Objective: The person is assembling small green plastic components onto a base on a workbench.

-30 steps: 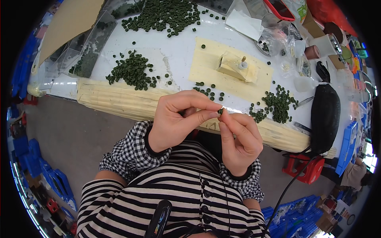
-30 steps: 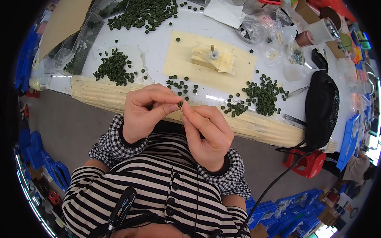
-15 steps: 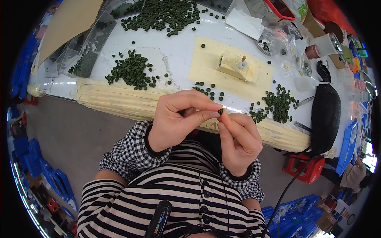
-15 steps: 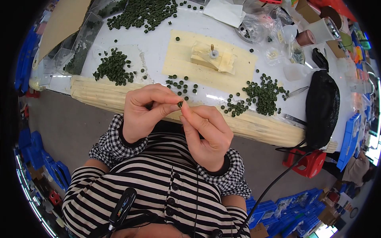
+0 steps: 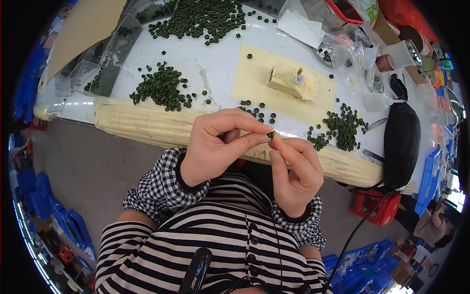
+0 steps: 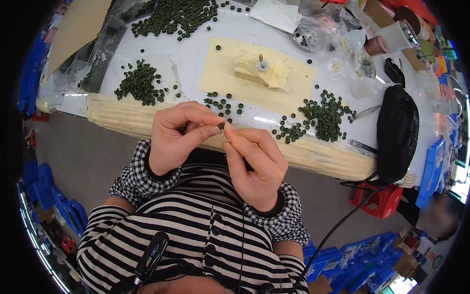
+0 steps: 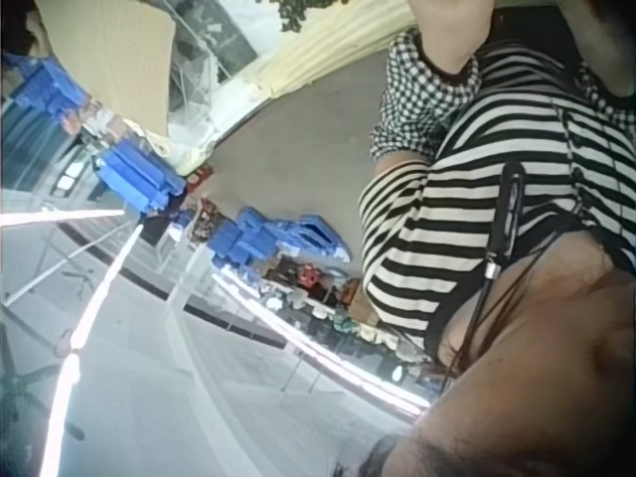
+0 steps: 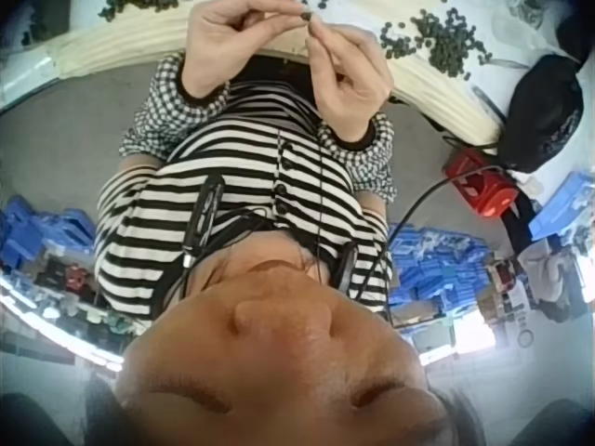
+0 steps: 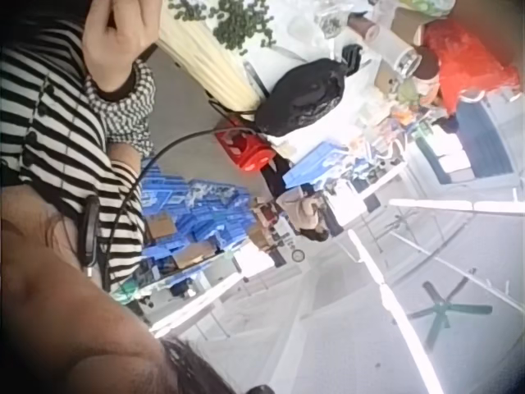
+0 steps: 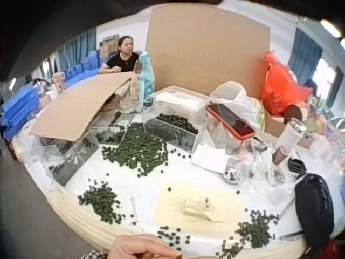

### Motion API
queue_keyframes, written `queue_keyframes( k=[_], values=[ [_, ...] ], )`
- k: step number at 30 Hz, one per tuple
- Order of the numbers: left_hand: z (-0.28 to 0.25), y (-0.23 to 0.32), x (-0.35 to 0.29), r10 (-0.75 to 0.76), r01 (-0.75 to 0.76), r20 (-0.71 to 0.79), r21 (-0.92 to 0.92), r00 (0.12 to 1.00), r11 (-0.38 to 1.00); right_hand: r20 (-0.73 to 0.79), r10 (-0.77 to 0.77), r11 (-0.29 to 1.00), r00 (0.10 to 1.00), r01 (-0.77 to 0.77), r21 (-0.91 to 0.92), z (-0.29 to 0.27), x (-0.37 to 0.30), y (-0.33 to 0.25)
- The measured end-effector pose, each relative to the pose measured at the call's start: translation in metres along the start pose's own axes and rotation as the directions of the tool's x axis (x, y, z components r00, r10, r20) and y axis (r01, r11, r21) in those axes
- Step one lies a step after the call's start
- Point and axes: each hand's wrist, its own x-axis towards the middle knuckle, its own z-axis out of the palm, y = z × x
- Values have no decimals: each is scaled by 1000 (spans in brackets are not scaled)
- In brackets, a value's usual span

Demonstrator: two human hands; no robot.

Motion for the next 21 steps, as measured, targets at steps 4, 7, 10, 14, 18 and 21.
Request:
queue_keyframes(
  k=[4,7,10,14,18,21],
  values=[
    [-12,7,1,61,-52,-39,195,997,979,-47,-115,970,992,102,-221,-24,19,-16],
    [-22,9,7,97,-82,-22,377,995,923,-49,-392,878,919,357,-319,-55,31,-54],
    [-30,-4,7,248,-225,26,520,968,824,58,-704,648,708,674,-355,-82,50,-80],
    [-25,3,5,195,-175,35,612,980,771,198,-742,573,641,759,-310,-103,64,-110],
    [-25,0,2,184,-200,95,666,978,719,423,-569,716,705,678,-166,-115,76,-132],
    [-23,3,0,164,-212,138,727,977,653,507,-490,775,709,621,-120,-123,79,-143]
  ],
)
